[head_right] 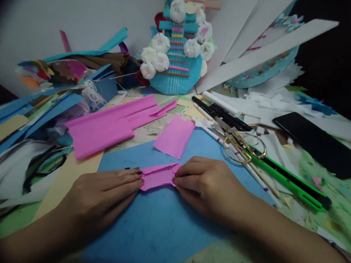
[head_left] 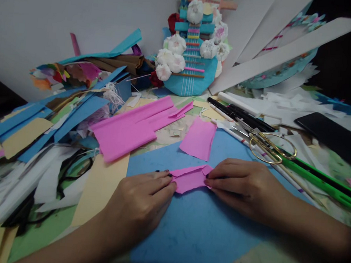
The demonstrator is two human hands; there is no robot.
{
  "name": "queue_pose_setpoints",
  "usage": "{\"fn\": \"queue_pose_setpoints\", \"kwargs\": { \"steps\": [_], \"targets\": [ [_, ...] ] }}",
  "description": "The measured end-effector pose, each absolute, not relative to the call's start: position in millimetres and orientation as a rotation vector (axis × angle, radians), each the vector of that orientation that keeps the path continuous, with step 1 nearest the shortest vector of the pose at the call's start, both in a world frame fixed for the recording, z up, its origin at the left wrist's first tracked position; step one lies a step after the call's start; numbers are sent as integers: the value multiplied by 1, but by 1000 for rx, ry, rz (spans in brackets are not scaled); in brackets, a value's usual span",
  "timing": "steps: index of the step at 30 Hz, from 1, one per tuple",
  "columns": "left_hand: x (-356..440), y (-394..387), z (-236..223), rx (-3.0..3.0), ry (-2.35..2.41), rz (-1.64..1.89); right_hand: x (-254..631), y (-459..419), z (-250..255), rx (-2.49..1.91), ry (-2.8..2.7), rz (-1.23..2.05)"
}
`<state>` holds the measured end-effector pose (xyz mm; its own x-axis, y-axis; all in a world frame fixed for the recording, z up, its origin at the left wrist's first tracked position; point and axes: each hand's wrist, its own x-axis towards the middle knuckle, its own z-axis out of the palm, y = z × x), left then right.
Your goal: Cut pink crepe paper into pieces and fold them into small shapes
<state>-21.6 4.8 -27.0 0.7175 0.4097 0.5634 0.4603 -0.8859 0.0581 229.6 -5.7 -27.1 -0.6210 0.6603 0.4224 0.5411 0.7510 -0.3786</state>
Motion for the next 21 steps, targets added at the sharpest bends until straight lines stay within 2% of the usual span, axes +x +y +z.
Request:
{"fn": "queue_pose_setpoints", "kwargs": {
  "steps": [21],
  "targets": [
    [-21, -2, -30, -2782, -725, -769, 231, -8, -24, -945, -2489, 265]
  ]
}}
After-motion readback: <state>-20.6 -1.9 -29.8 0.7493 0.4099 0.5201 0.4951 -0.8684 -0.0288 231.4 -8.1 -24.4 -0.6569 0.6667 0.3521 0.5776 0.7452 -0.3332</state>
